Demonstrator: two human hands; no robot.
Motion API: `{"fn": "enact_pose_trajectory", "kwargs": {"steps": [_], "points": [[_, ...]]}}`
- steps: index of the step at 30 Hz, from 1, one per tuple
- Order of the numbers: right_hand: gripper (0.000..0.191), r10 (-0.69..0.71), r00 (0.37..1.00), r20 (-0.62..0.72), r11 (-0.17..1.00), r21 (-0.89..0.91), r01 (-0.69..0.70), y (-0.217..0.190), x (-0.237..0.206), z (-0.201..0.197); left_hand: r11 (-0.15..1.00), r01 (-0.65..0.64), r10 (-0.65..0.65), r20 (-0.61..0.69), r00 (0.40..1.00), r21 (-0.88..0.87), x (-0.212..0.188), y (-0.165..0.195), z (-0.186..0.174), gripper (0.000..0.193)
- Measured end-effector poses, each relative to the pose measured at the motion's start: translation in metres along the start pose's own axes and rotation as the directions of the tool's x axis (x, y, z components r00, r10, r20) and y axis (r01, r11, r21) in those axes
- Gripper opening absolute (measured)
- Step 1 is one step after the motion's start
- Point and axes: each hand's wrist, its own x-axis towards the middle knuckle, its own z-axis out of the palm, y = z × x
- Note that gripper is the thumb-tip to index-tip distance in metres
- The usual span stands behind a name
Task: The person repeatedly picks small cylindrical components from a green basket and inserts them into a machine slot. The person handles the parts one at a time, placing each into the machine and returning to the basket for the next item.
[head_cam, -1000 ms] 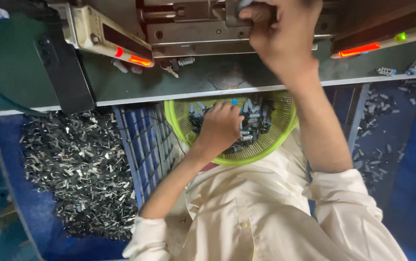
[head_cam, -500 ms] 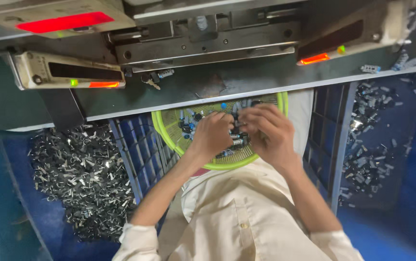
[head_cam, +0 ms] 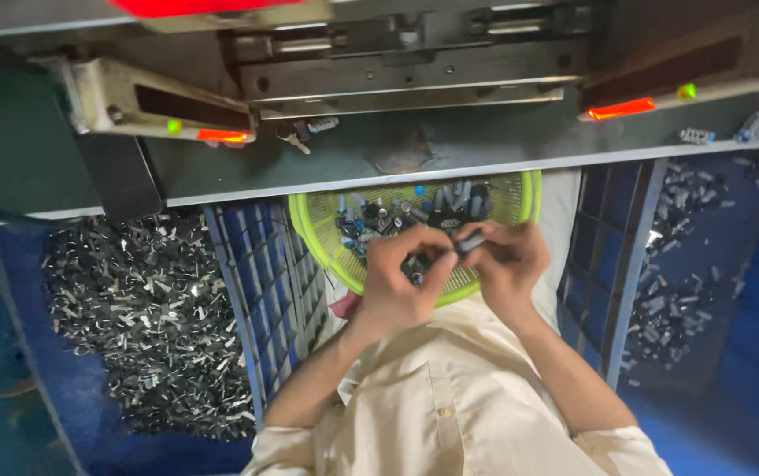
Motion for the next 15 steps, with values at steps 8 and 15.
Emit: {"fn": "enact_pose_trajectory", "kwargs": {"steps": [8, 15], "points": [[0.041, 0.289, 0.956, 0.049, 0.884, 0.369, -0.287, -0.024, 0.028, 0.018, 0.984, 0.149, -0.13, -0.179, 0.975, 0.099, -0.025, -0.001, -0.029, 0.011], [0.034, -0.491, 0.658, 0.571, 0.353, -0.561, 0.749, -0.106, 0.161, 0.091, 0.911, 0.034, -0.081, -0.096, 0.992, -0.41, -0.029, -0.024, -0.026, 0.045]]}}
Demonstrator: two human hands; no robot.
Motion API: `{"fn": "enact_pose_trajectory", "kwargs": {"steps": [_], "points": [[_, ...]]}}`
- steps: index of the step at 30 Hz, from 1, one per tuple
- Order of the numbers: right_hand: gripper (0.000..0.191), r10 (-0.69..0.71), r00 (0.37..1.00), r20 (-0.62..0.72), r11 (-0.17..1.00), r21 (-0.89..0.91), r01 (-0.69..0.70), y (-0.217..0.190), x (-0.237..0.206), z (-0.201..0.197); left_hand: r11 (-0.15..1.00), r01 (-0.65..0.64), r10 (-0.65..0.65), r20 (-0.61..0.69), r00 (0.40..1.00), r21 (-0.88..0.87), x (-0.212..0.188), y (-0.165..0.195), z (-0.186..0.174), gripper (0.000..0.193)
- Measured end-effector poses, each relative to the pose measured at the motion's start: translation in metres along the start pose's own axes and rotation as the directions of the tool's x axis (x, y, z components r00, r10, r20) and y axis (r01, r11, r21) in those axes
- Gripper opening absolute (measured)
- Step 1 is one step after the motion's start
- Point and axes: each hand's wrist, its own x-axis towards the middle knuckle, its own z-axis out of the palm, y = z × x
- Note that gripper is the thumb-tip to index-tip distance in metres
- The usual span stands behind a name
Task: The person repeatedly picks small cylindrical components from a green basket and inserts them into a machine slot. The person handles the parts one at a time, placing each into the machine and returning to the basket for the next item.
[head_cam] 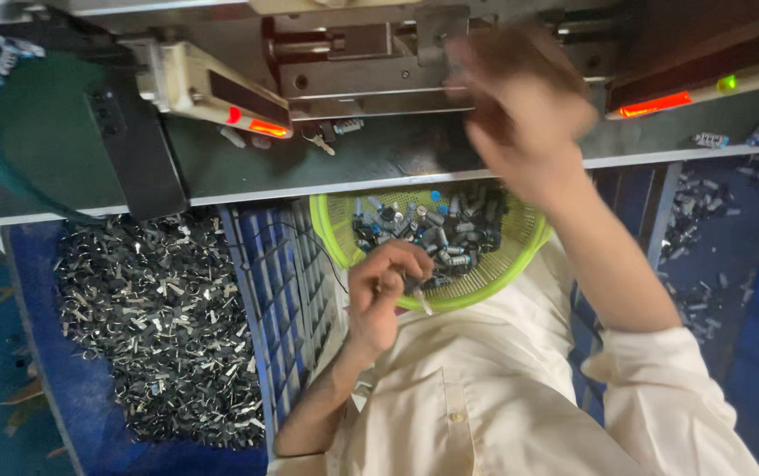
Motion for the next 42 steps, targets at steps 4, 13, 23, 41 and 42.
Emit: {"fn": "enact_pose_trajectory", "kwargs": {"steps": [4, 13, 23, 41, 42], "points": [[0.023, -0.163, 0.98, -0.112, 0.955, -0.269, 0.128, 0.018, 0.022, 0.025, 0.994, -0.107, 0.106, 0.021, 0.994, 0.022, -0.01, -0.001, -0.004, 0.052], [0.04, -0.064, 0.977, 0.201, 0.93, -0.342, 0.132, -0.014, 0.012, -0.023, 0.98, -0.101, 0.101, -0.006, 0.995, -0.171, -0.008, -0.008, -0.013, 0.049], [0.025, 0.597, 0.73, 0.334, 0.382, 0.682, -0.624, -0.054, -0.165, 0.028, 0.973, -0.141, 0.148, -0.028, 0.989, 0.184, 0.015, 0.012, 0.0, 0.022], [0.022, 0.713, 0.436, 0.548, -0.388, 0.828, -0.406, -0.044, -0.174, 0.04, 0.064, 0.283, 0.579, 0.267, 0.771, -0.957, 0.02, 0.027, -0.06, 0.052], [0.023, 0.689, 0.561, 0.458, -0.231, 0.873, -0.429, -0.039, -0.162, 0.034, 0.298, 0.25, 0.4, 0.358, 0.844, -0.921, 0.015, 0.028, -0.066, 0.046]]}}
